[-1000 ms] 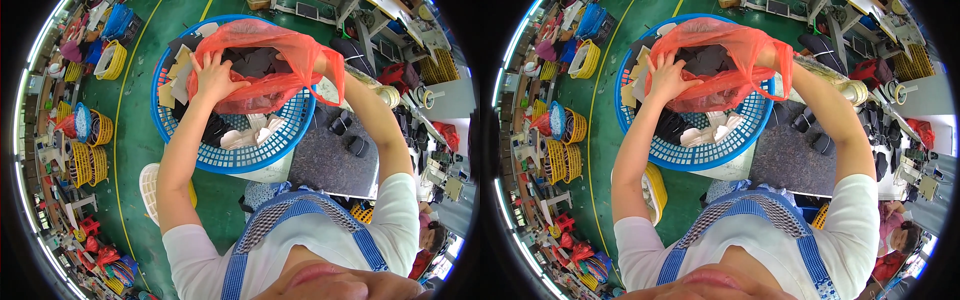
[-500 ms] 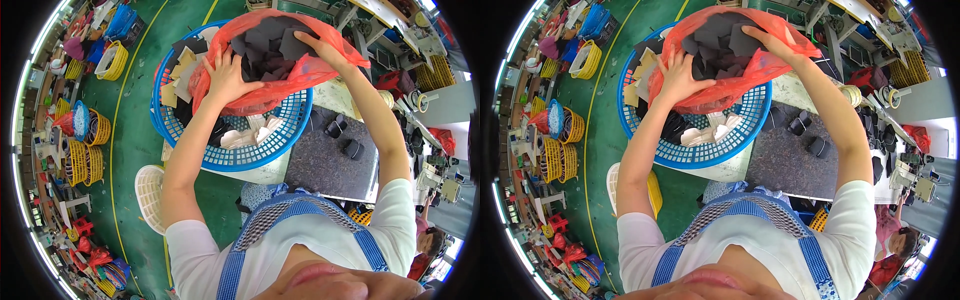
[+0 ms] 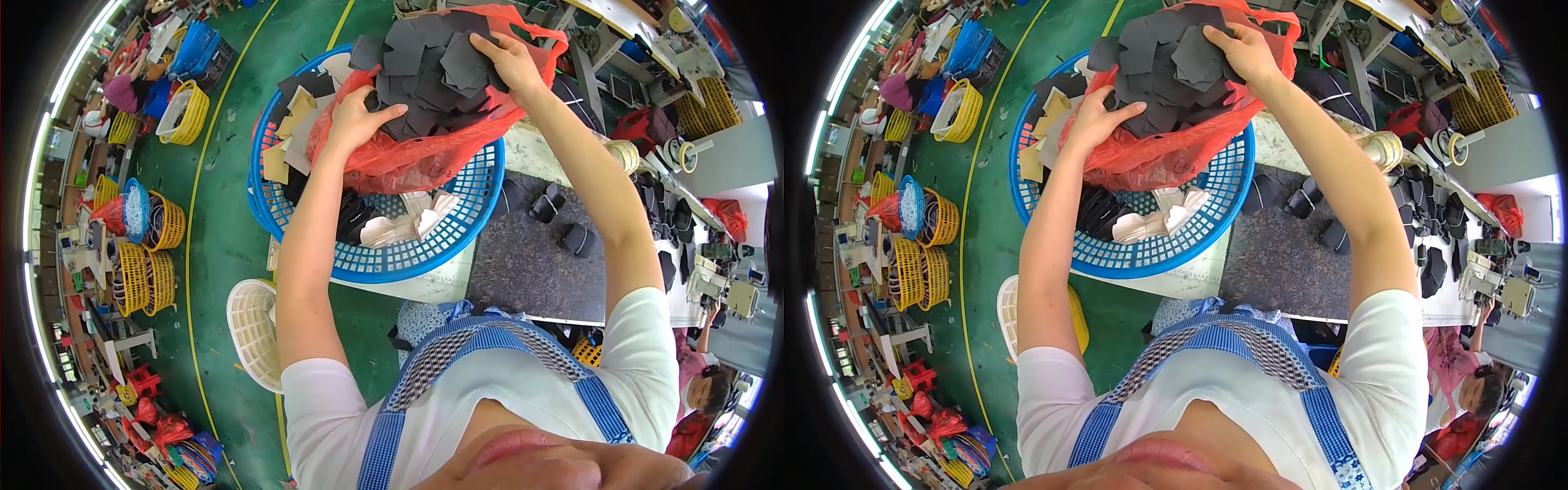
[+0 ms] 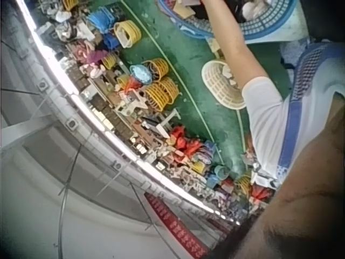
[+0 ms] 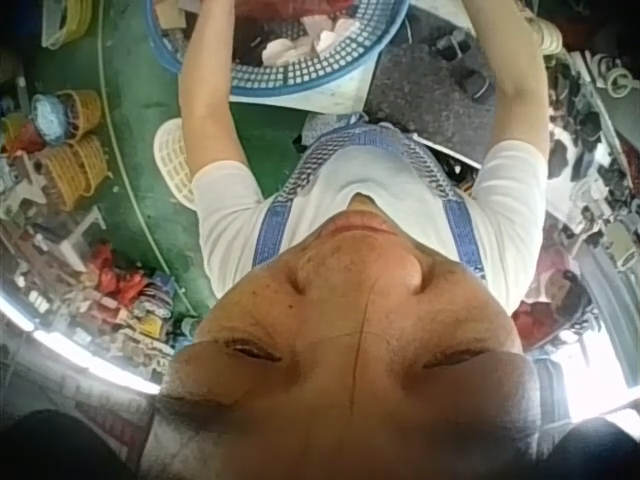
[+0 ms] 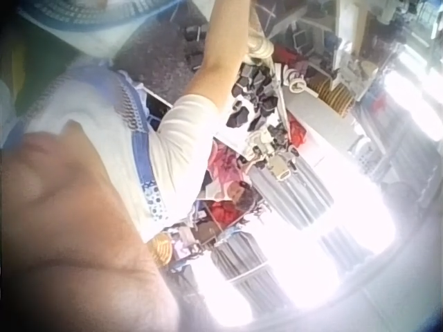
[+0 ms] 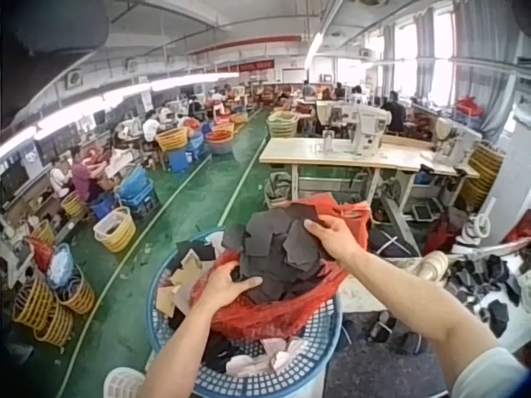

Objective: Sorting, stacking, and organizing small black shoe components on a workbench in a factory setting.

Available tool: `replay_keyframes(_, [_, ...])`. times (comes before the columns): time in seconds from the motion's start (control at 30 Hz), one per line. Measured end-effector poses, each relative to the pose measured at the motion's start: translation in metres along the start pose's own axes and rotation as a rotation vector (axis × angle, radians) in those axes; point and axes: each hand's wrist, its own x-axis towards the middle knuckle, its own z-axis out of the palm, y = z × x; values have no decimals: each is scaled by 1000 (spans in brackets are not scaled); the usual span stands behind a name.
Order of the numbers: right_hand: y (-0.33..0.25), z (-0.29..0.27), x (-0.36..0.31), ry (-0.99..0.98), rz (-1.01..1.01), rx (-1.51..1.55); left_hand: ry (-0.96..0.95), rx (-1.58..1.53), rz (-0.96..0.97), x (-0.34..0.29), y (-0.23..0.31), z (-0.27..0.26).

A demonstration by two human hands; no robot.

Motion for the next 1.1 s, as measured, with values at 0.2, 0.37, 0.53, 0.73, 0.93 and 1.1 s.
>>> replay_keyframes(0.2, [2,4,-18,301,15,102,-198,-109,-46,-5,4,-42])
replay_keyframes(0.37, [-7,-36,-33,70,9,265,-37,169,0,-2,-28,-21])
replay_keyframes(0.53, [-23,2,-84,-136,179,540,175,932,493,16,-87,-8])
replay_keyframes(0.73, [34,-40,-215,-40,499,574,277,706,489,-26,5,6])
replay_keyframes(0.93, [90,-205,-366,718,394,668,659,669,542,-91,23,-3])
replay_keyframes(1.1, [172,-343,-444,1010,424,577,498,246,340,-153,-4,17])
